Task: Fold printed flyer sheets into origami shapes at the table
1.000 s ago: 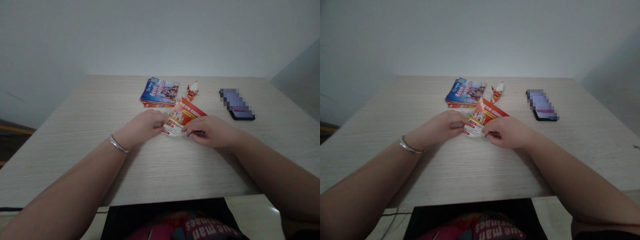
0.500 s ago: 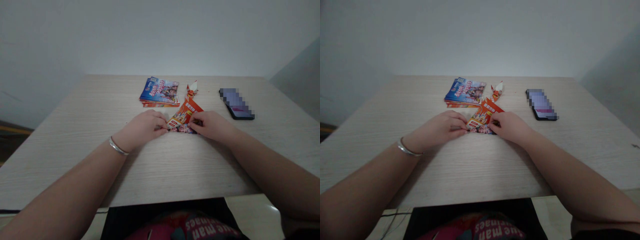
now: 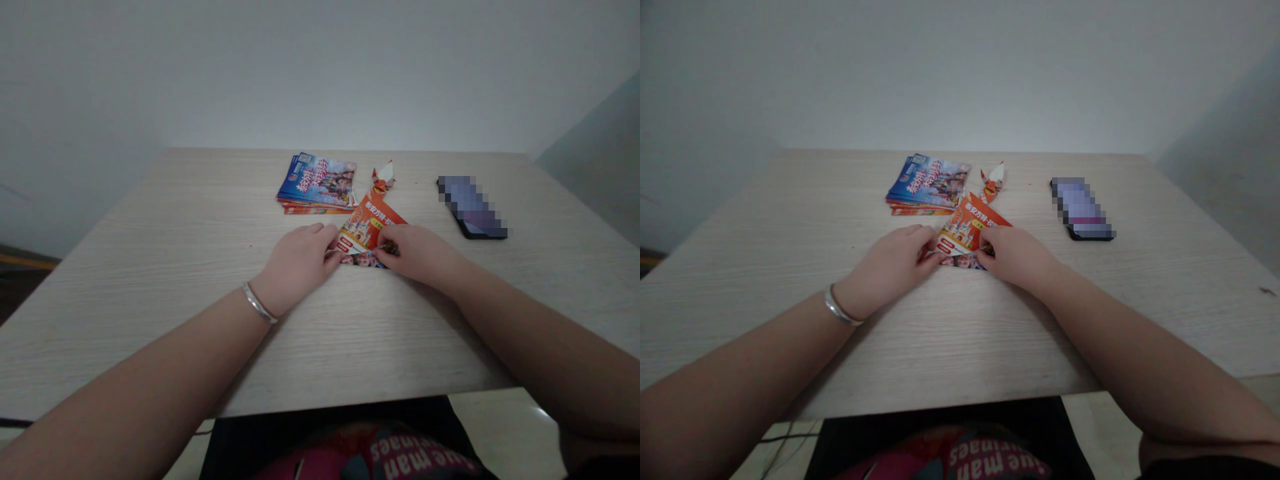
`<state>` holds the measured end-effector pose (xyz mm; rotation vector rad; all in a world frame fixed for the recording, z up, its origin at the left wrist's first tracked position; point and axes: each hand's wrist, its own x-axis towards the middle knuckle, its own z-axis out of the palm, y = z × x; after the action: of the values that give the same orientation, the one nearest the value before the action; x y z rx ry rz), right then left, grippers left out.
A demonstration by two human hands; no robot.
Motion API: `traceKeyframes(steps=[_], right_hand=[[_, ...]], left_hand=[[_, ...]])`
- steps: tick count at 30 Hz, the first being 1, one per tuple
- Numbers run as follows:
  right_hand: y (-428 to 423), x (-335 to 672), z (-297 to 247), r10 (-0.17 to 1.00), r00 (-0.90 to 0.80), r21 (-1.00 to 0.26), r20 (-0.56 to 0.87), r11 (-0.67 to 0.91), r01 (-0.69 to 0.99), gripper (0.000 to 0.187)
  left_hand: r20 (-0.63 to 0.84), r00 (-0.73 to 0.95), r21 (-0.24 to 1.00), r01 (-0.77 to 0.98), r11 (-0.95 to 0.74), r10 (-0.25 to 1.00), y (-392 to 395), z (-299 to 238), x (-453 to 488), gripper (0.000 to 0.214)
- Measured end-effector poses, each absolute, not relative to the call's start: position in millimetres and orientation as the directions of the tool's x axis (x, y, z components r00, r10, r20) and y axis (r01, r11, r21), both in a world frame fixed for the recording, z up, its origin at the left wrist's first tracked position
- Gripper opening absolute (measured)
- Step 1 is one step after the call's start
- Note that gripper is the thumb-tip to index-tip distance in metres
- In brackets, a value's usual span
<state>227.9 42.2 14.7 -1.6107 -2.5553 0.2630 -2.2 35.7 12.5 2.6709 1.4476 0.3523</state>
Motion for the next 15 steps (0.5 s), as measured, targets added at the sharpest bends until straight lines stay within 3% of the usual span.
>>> traceKeyframes(steps=[7, 12, 15], right_hand=[[40, 226, 17, 0.908, -0.419, -0.187, -0.016, 0.409, 0.893, 0.015], [35, 226, 23, 0.905, -0.425, -0.159, -0.028, 0.416, 0.896, 0.017], [33, 227, 25, 0.898, -0.438, -0.144, -0.046, 0.428, 0.892, 0.017]], left_hand=[[0.124, 0.591, 0.268, 0.753, -0.601, 0.797, 39, 14, -5, 0.016], [0.078, 0.752, 0.306, 0.607, -0.734, 0.654, 37, 29, -12, 0.027], [0.003, 0.77, 0.285, 0.611, -0.738, 0.638, 28, 41, -12, 0.032]])
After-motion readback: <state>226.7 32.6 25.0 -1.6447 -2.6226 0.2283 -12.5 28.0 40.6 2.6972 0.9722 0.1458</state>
